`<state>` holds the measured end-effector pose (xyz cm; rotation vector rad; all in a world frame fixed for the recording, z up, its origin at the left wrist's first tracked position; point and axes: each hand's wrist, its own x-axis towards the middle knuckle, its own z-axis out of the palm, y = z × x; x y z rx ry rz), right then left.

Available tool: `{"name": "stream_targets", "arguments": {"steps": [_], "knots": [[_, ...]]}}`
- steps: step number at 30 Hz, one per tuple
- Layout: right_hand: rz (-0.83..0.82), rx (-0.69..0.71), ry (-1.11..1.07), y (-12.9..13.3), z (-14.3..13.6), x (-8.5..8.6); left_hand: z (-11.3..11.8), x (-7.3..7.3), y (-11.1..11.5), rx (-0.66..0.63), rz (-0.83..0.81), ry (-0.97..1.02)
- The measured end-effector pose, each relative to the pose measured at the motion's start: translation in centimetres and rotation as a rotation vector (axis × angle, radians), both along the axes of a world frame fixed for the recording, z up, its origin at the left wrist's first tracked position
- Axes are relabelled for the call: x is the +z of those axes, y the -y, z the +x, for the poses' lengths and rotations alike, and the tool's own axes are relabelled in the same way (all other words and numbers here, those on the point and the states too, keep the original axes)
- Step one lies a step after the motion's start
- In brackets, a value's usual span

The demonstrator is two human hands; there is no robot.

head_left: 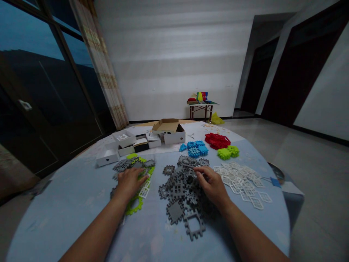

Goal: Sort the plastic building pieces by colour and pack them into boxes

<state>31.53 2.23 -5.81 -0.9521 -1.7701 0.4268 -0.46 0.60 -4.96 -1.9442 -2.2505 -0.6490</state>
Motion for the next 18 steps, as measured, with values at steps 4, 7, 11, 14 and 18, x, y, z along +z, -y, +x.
{"name": "stream_targets", "arguments": {"steps": [4, 7, 11, 14, 18], "knots": [[0.006, -0.007, -0.003, 0.0, 0.0, 0.1, 0.3, -0.2, -0.5, 0.046, -0.003, 0.057], [0.028, -0.006, -0.013, 0.1, 0.0, 0.2, -0.2, 0.0, -0.6, 0.096, 0.019, 0.127], [0.036, -0.008, -0.019, 0.1, 0.0, 0.3, -1.1, 0.8, -0.5, 0.161, 0.100, 0.221], [0.019, -0.007, -0.022, 0.1, 0.1, 0.5, -0.8, 1.6, -0.9, 0.139, 0.172, 0.308], [-0.010, -0.007, -0.045, 0.0, 0.2, 0.5, 3.0, 2.2, -2.0, -0.032, 0.203, 0.398]]}}
